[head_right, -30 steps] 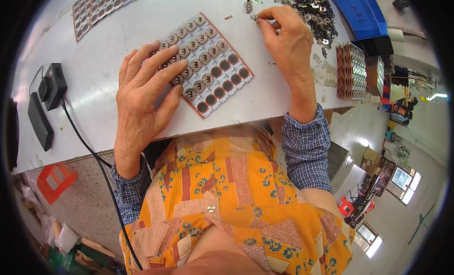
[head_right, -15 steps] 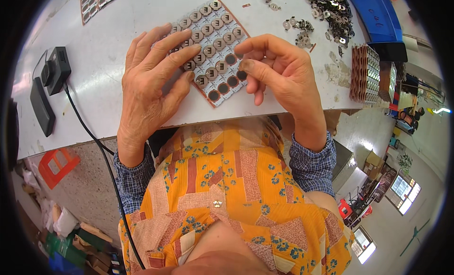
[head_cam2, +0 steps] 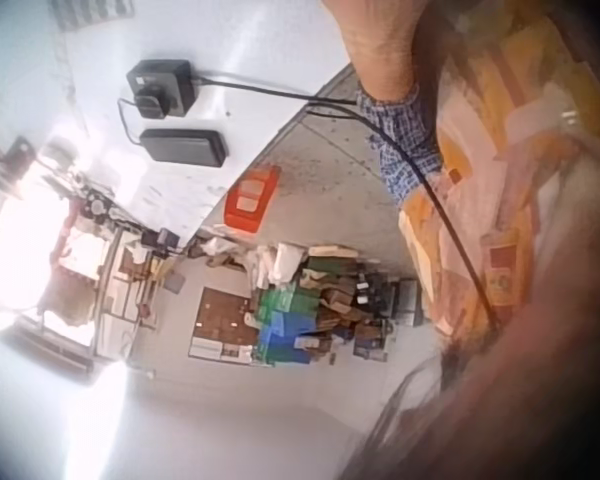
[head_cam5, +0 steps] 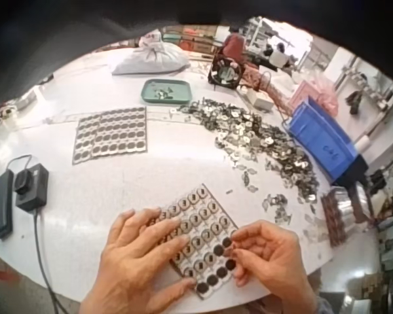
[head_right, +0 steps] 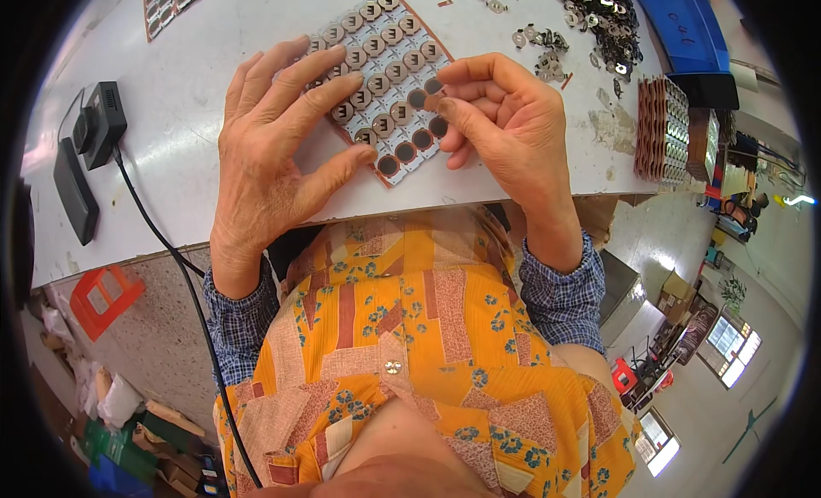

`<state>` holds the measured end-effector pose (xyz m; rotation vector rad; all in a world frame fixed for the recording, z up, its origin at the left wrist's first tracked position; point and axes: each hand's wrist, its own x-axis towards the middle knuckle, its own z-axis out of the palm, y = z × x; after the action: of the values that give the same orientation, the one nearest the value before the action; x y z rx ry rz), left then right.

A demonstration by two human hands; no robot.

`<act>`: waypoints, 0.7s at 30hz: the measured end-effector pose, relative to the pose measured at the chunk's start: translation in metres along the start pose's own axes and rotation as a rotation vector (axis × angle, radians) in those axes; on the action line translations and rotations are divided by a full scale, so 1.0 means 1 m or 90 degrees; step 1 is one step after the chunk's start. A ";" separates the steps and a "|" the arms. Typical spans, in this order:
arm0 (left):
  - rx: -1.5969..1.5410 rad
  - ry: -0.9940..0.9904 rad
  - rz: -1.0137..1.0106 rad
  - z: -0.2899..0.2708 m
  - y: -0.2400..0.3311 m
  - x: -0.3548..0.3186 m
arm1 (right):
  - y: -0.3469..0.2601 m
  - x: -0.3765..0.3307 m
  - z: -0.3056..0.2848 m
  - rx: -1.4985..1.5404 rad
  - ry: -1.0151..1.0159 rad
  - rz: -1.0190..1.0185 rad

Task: The recorder is seen carefully placing small metal components into a designated grid-like assembly board.

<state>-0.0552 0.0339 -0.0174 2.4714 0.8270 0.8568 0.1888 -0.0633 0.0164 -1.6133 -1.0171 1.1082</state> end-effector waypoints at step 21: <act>0.021 -0.014 0.004 0.001 0.000 -0.001 | 0.000 -0.001 -0.001 -0.062 0.045 0.011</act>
<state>-0.0552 0.0333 -0.0190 2.5085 0.8337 0.8237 0.1899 -0.0646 0.0173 -1.7299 -1.0268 1.0196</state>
